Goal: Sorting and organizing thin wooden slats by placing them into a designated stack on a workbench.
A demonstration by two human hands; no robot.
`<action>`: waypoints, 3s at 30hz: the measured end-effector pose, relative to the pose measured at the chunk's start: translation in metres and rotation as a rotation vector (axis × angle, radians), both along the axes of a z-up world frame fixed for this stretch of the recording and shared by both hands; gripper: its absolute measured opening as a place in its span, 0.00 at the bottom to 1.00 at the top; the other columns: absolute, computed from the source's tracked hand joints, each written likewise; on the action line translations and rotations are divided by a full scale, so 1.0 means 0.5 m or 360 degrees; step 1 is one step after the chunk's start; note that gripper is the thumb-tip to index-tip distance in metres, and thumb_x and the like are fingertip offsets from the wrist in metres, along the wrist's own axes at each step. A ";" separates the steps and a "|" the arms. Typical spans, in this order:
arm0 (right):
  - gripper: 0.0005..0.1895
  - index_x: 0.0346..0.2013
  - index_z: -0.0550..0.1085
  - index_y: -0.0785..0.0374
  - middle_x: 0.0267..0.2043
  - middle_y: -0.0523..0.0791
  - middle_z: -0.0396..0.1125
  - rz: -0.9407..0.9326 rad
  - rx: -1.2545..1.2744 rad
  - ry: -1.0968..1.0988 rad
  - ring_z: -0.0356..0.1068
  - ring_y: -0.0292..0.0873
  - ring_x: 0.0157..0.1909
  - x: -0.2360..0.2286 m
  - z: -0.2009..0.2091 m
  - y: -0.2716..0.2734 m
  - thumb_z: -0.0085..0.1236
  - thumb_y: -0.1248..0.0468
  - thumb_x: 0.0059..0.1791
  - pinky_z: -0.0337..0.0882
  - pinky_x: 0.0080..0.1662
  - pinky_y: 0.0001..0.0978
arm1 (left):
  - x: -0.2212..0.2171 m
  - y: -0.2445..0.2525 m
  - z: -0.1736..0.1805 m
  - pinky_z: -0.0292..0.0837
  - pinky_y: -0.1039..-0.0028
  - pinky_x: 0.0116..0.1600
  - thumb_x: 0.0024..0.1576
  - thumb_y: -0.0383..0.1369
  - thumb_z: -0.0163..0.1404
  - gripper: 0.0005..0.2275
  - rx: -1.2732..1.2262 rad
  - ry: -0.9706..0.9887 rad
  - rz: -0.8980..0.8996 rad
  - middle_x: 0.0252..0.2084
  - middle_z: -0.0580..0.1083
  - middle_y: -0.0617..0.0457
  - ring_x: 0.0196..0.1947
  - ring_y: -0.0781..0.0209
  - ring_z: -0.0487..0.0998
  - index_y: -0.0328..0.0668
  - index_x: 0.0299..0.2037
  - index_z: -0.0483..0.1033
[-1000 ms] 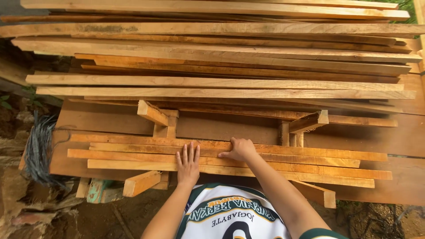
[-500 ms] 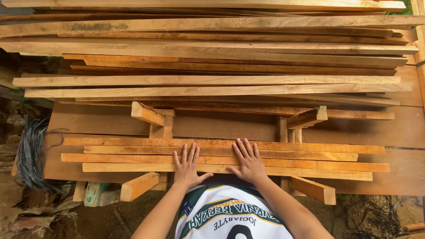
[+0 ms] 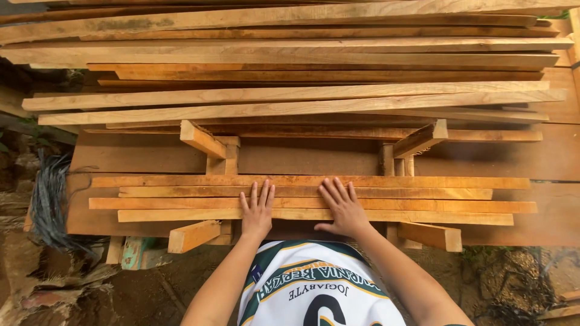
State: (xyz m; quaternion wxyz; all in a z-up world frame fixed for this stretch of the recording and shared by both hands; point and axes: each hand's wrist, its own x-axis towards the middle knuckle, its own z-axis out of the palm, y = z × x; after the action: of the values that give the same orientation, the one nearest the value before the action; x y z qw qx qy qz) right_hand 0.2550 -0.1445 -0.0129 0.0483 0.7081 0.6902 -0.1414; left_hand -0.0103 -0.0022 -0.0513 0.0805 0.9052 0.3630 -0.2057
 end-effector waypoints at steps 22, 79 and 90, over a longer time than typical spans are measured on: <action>0.61 0.78 0.42 0.44 0.82 0.40 0.33 -0.0010 -0.0233 -0.0172 0.30 0.51 0.81 -0.010 -0.008 0.002 0.67 0.42 0.39 0.35 0.74 0.58 | 0.016 0.016 0.047 0.23 0.30 0.71 0.47 0.29 0.60 0.54 -0.0267 0.0101 0.0080 0.80 0.26 0.48 0.77 0.34 0.22 0.48 0.78 0.28; 0.49 0.75 0.52 0.50 0.81 0.44 0.39 0.0136 0.0128 0.0100 0.31 0.50 0.81 -0.005 -0.024 -0.021 0.35 0.24 0.49 0.31 0.74 0.54 | -0.036 -0.031 0.022 0.31 0.48 0.76 0.57 0.61 0.50 0.41 -0.0170 -0.0432 0.0146 0.80 0.42 0.54 0.79 0.45 0.36 0.54 0.76 0.50; 0.52 0.76 0.50 0.50 0.81 0.45 0.39 -0.0494 0.0091 0.0043 0.31 0.53 0.81 -0.005 -0.051 -0.001 0.40 0.23 0.48 0.31 0.74 0.60 | -0.027 -0.040 0.033 0.23 0.42 0.74 0.64 0.61 0.33 0.38 -0.0254 -0.0199 0.0109 0.81 0.32 0.48 0.78 0.40 0.27 0.48 0.78 0.37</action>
State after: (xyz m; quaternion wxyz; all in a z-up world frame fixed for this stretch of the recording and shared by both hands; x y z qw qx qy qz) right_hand 0.2523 -0.1449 -0.0384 -0.0037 0.8053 0.5768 -0.1369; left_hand -0.0237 -0.0219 -0.0347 0.1817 0.8942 0.3703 -0.1743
